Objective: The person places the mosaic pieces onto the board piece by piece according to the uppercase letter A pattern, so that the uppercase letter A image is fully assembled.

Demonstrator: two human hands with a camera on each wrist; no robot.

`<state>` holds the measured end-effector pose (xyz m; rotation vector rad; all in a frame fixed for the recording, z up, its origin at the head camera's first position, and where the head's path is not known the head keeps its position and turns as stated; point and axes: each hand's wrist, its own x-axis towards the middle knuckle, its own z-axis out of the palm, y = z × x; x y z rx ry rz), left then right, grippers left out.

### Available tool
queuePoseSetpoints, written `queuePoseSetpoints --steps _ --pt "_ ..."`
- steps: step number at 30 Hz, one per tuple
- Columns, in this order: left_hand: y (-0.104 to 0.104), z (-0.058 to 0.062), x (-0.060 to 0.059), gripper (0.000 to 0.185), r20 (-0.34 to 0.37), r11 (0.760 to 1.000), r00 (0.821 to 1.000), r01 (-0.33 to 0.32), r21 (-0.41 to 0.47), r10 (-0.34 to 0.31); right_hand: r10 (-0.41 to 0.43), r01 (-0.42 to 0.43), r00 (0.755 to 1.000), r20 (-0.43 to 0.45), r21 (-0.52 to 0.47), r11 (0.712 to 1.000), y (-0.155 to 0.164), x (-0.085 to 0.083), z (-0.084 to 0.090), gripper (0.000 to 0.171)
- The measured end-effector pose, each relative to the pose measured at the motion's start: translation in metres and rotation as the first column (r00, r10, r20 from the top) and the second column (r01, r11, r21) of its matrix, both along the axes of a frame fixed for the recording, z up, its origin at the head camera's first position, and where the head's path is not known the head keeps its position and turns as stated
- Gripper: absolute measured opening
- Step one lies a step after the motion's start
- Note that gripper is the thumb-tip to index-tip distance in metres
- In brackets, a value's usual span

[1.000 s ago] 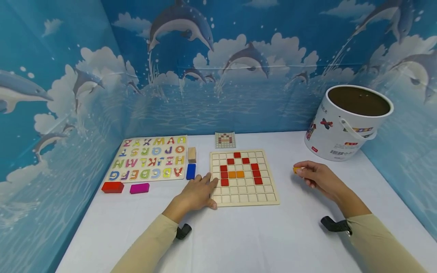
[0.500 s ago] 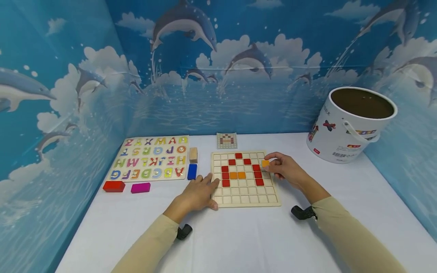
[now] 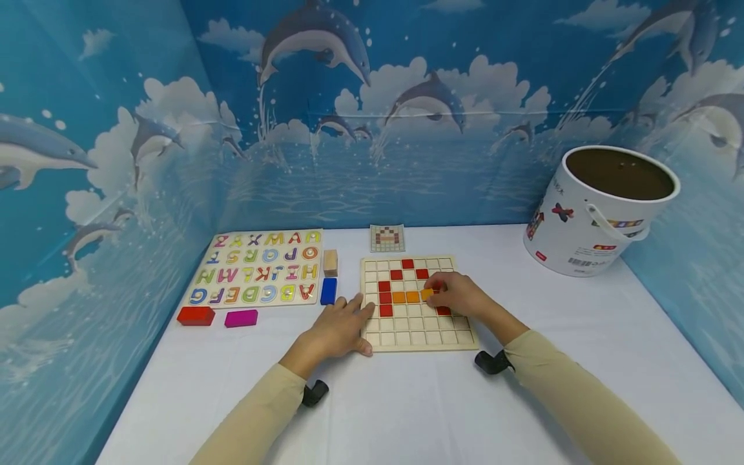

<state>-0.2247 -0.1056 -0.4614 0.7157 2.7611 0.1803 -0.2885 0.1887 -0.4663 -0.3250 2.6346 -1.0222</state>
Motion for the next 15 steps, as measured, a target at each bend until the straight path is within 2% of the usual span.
queuePoseSetpoints --steps 7,15 --pt "0.002 0.002 0.000 0.093 -0.004 1.000 1.000 0.001 0.003 -0.001 0.004 0.004 0.997 -0.080 0.104 0.995 -0.008 0.007 0.003 0.026" --pt "0.002 0.003 0.000 0.093 0.002 1.000 1.000 -0.008 0.000 0.008 -0.009 0.023 0.996 -0.092 0.148 0.989 -0.012 0.010 0.006 0.032"
